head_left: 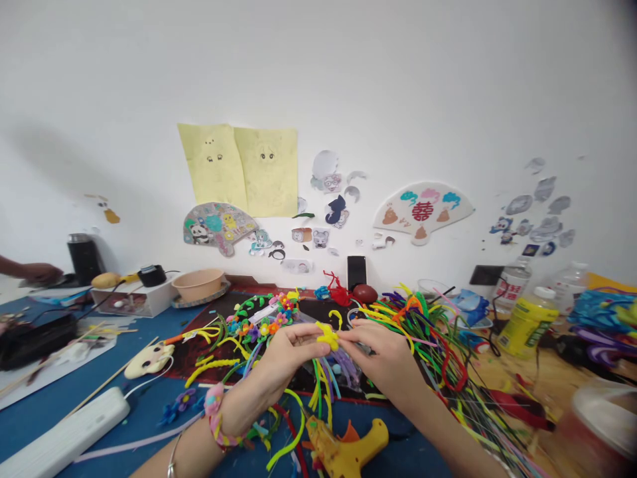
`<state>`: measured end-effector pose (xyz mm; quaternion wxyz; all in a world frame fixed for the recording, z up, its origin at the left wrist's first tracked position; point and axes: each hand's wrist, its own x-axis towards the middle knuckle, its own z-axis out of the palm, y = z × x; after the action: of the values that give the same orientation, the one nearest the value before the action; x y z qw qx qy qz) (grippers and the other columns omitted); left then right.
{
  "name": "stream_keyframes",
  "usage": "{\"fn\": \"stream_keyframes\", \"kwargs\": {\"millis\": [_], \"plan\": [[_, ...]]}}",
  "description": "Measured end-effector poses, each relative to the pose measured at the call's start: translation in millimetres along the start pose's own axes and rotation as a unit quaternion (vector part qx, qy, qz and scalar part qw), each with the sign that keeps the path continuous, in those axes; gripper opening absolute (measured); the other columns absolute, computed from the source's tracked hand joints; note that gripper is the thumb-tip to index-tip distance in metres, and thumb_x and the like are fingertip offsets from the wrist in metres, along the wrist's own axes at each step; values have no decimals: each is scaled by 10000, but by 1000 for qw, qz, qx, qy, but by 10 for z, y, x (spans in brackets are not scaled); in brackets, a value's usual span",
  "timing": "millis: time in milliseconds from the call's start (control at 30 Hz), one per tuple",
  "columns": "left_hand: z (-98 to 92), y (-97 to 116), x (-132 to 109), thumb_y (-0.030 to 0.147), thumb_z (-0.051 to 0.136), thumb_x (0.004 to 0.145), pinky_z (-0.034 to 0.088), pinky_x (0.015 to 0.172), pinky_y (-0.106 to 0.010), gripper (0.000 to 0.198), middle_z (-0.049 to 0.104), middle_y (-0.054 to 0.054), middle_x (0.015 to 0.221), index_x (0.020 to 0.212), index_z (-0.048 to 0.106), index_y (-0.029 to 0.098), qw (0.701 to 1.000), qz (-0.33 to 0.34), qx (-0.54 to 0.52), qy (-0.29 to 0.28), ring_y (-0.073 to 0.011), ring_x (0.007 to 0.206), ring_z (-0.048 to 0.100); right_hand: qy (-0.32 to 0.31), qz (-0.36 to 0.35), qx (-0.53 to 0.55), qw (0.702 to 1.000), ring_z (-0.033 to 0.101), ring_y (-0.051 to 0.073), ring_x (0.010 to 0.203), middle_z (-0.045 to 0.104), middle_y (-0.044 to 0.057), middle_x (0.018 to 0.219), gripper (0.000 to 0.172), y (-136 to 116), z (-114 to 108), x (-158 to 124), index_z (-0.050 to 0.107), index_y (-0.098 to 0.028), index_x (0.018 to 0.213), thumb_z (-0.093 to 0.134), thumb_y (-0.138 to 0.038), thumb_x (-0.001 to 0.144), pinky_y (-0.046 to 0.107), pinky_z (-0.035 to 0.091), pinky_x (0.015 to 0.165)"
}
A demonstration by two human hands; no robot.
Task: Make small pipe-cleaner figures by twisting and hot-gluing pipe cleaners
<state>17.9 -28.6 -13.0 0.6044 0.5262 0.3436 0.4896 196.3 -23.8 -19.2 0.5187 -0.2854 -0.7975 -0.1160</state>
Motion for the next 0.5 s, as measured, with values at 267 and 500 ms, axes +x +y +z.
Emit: {"fn": "stream_keyframes", "kwargs": {"millis": [267, 500], "plan": [[-24, -60, 25, 233, 733, 698, 432, 646, -212, 146, 668, -19, 697, 799, 720, 128, 998, 42, 26, 30, -107, 642, 553, -65, -25, -18, 997, 636, 188, 824, 707, 55, 874, 129, -58, -45, 11, 644, -166, 944, 525, -177, 895, 346, 505, 787], [-58, -62, 34, 252, 719, 717, 439, 682, -221, 155, 684, -38, 749, 806, 719, 125, 998, 53, 39, 22, -123, 693, 567, -109, -72, -14, 991, 615, 191, 928, 680, 77, 1017, 224, -26, -81, -5, 623, -176, 1063, 464, -141, 908, 355, 502, 833]]}}
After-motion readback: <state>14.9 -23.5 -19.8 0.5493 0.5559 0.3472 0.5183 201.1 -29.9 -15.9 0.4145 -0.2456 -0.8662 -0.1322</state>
